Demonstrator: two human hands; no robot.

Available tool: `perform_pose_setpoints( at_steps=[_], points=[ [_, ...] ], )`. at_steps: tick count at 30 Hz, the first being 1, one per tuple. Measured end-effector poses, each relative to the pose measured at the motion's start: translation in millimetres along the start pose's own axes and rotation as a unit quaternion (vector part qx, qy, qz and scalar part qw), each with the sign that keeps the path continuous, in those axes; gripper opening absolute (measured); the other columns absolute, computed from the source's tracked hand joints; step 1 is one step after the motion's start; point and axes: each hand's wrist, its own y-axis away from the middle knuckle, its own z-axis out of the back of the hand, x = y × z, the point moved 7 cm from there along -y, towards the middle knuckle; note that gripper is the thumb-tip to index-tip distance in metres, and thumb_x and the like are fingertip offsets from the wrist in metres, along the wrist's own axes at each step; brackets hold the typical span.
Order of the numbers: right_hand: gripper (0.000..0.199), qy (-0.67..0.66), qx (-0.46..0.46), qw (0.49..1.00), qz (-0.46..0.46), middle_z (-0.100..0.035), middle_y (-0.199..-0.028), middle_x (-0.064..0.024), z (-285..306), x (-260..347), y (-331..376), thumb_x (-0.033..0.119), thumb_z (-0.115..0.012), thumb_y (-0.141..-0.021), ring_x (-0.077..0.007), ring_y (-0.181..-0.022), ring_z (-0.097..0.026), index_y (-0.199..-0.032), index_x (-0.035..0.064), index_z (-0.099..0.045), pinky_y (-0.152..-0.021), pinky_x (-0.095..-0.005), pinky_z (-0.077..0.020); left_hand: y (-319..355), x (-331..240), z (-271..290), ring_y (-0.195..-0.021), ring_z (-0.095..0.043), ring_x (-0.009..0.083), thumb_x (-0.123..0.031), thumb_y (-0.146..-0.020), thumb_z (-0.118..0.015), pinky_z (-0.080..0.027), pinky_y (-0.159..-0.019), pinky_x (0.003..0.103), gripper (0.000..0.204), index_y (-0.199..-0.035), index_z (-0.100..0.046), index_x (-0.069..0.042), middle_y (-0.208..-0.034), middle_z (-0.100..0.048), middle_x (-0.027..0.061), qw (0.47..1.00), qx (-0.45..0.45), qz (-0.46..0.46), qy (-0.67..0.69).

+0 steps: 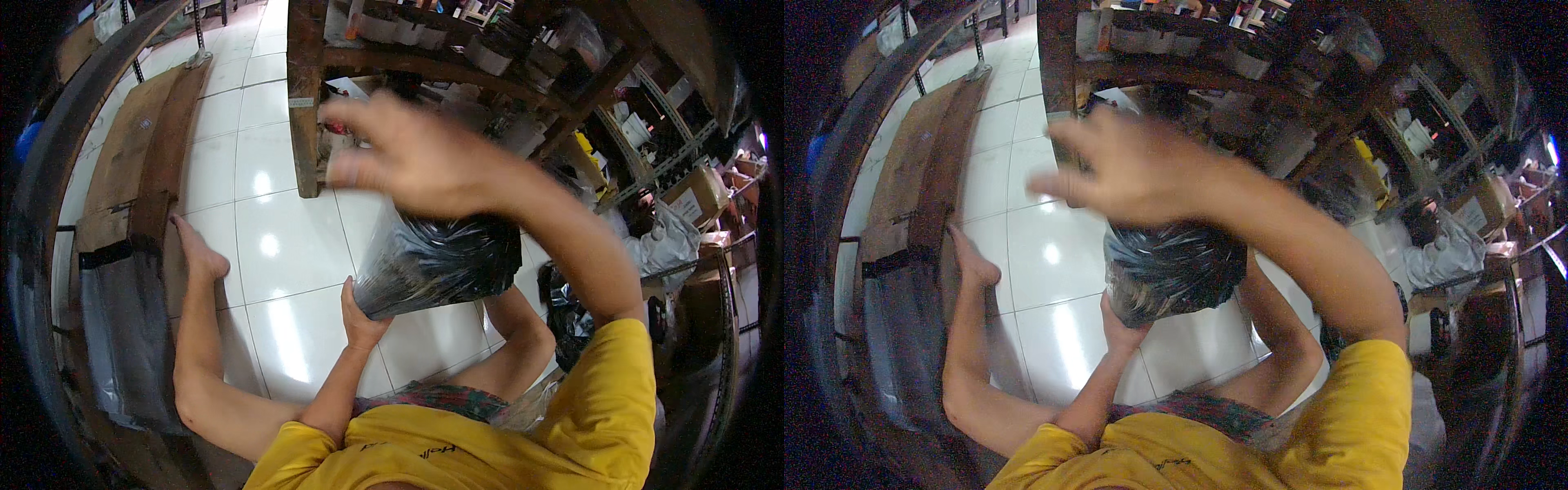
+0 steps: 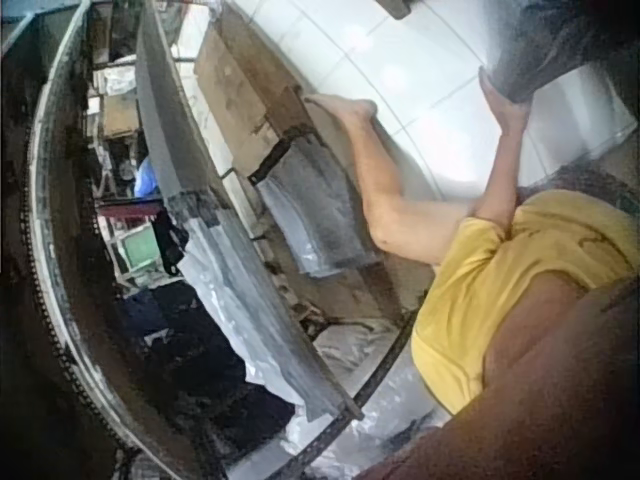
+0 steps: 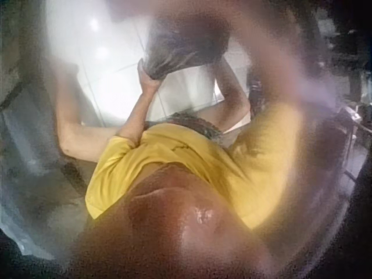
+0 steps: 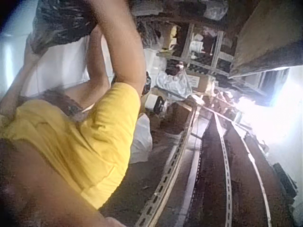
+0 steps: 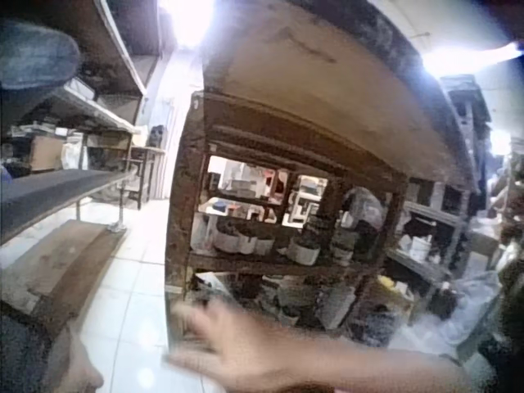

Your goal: The person sits on the floor and repeatedly folds white poly mailers. They smooth each mailer flat, fold it in half, and then fold it again into a smaller rectangle. The folded mailers are stacked on the floor in front of them.

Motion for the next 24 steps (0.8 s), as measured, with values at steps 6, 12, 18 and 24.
perform_pose_setpoints(
  at_steps=[6,12,18,24],
  points=[
    [0.069,-0.011,0.020,1.000,0.014,-0.062,-0.122,-0.0273,4,4,-5,0.054,-0.050,-0.099,-0.0375,-0.112,-0.063,-0.142,0.0008,-0.046,-0.099,-0.0450,-0.0474,2,3,0,-0.129,-0.049,0.0427,-0.021,-0.057,-0.095,-0.042,-0.110,0.046,0.117,-0.151,-0.028,0.000,-0.143,-0.047,0.0249,1.000,-0.002,-0.024,0.019],
    [0.061,0.004,-0.010,1.000,-0.006,-0.057,-0.132,-0.0273,34,-15,16,0.050,-0.051,-0.099,-0.0410,-0.125,-0.055,-0.135,0.0012,-0.052,-0.108,-0.0468,-0.0407,-5,17,-3,-0.122,-0.057,0.0367,-0.020,-0.060,-0.093,-0.047,-0.105,0.041,0.102,-0.145,-0.040,0.000,-0.133,-0.057,0.0207,0.995,0.067,0.056,0.049],
    [0.076,-0.013,-0.044,0.997,-0.054,-0.043,-0.150,-0.0292,54,-25,33,0.060,-0.038,-0.102,-0.0411,-0.142,-0.040,-0.146,-0.0012,-0.043,-0.119,-0.0451,-0.0291,0,-6,5,-0.128,-0.051,0.0412,-0.020,-0.058,-0.094,-0.044,-0.107,0.045,0.113,-0.149,-0.030,0.002,-0.140,-0.048,0.0243,0.999,-0.022,-0.028,0.001],
    [0.068,0.057,-0.046,0.996,0.058,-0.049,-0.146,-0.0275,25,-17,26,0.054,-0.040,-0.103,-0.0395,-0.136,-0.047,-0.147,0.0012,-0.043,-0.116,-0.0451,-0.0338,3,-4,3,-0.129,-0.049,0.0426,-0.020,-0.058,-0.094,-0.043,-0.108,0.046,0.117,-0.150,-0.027,0.002,-0.142,-0.045,0.0253,1.000,-0.005,-0.006,-0.023]
  ],
)
